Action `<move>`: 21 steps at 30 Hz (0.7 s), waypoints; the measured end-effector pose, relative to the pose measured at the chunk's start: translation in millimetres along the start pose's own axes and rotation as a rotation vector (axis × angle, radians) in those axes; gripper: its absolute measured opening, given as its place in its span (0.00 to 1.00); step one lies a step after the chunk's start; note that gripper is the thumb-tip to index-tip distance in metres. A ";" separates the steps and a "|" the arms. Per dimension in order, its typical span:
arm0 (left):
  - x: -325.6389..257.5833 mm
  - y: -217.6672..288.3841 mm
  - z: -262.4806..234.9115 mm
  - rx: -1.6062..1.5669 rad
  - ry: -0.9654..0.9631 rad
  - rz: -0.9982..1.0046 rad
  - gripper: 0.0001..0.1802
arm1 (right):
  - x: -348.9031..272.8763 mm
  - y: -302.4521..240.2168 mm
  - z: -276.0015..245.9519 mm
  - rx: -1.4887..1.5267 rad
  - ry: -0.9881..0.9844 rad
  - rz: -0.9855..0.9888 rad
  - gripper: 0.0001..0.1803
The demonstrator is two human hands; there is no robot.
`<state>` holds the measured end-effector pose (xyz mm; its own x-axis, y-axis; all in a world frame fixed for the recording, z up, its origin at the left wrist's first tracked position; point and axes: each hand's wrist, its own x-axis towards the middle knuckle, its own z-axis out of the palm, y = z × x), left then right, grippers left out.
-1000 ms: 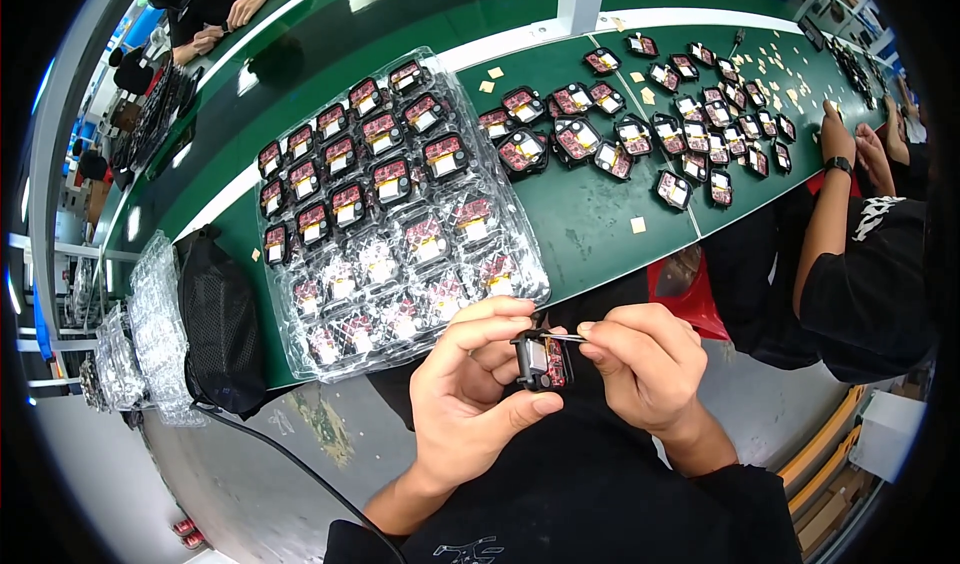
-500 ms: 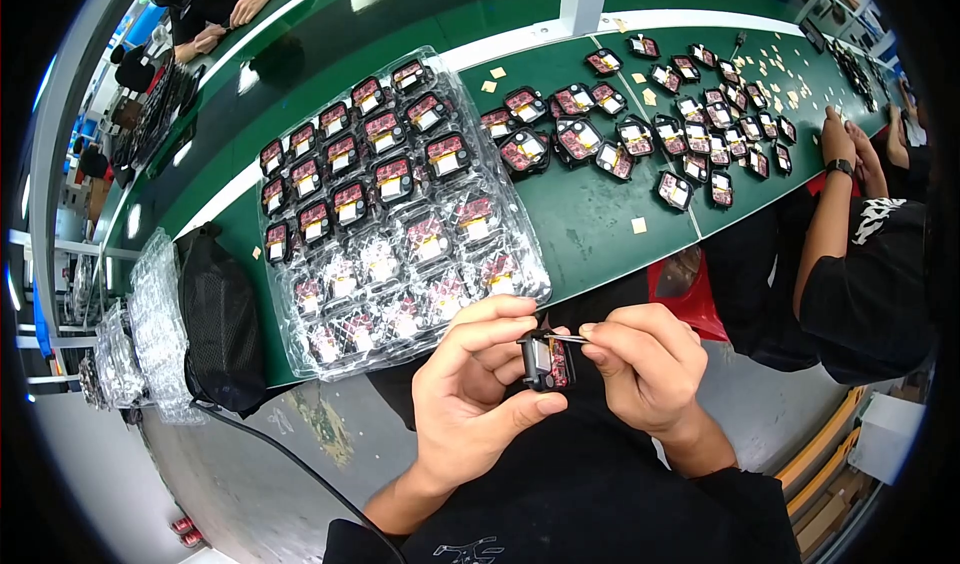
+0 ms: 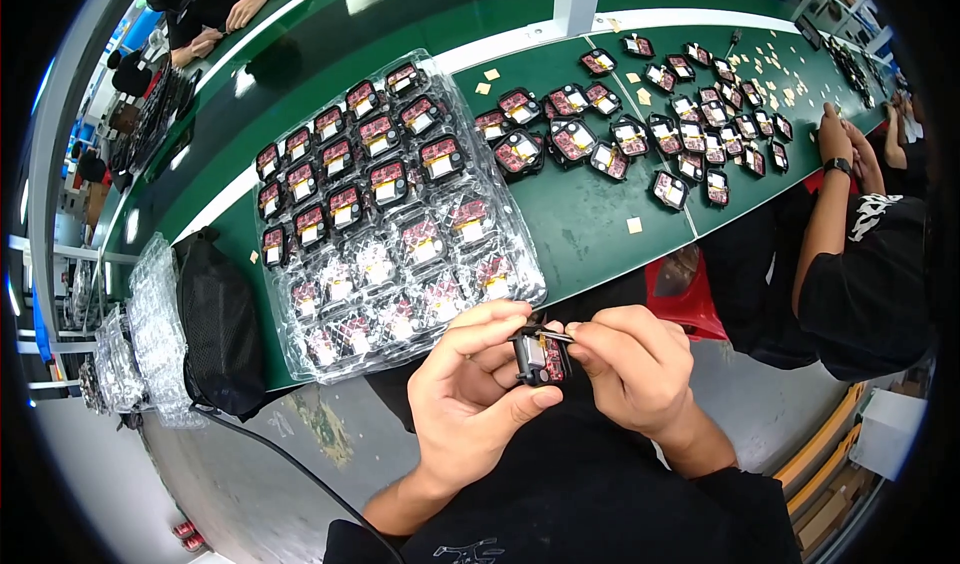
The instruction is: Using a small probe to adjust or assemble parts on electronic components and organizing them in a tray on an assembly line.
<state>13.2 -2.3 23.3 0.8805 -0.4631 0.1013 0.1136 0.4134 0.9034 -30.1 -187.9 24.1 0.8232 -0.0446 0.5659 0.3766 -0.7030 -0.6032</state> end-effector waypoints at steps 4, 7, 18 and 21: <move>-0.2 1.8 -4.4 -0.053 -0.064 0.112 0.34 | 7.8 26.1 -9.7 0.064 0.033 0.197 0.08; 4.2 8.8 -13.0 0.106 -0.065 0.201 0.34 | 6.3 55.9 -13.4 -0.368 0.109 0.390 0.12; 75.2 9.8 -17.0 1.308 0.262 0.318 0.15 | -7.0 70.7 -3.5 -0.537 0.020 0.637 0.20; 80.0 5.9 -15.6 1.404 0.282 0.299 0.12 | -7.4 67.2 -2.6 -0.513 0.017 0.649 0.19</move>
<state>91.5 -24.7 30.1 0.8680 -0.2652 0.4197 -0.4727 -0.6999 0.5354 -12.0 -236.7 -19.2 0.8025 -0.5607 0.2042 -0.4150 -0.7703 -0.4841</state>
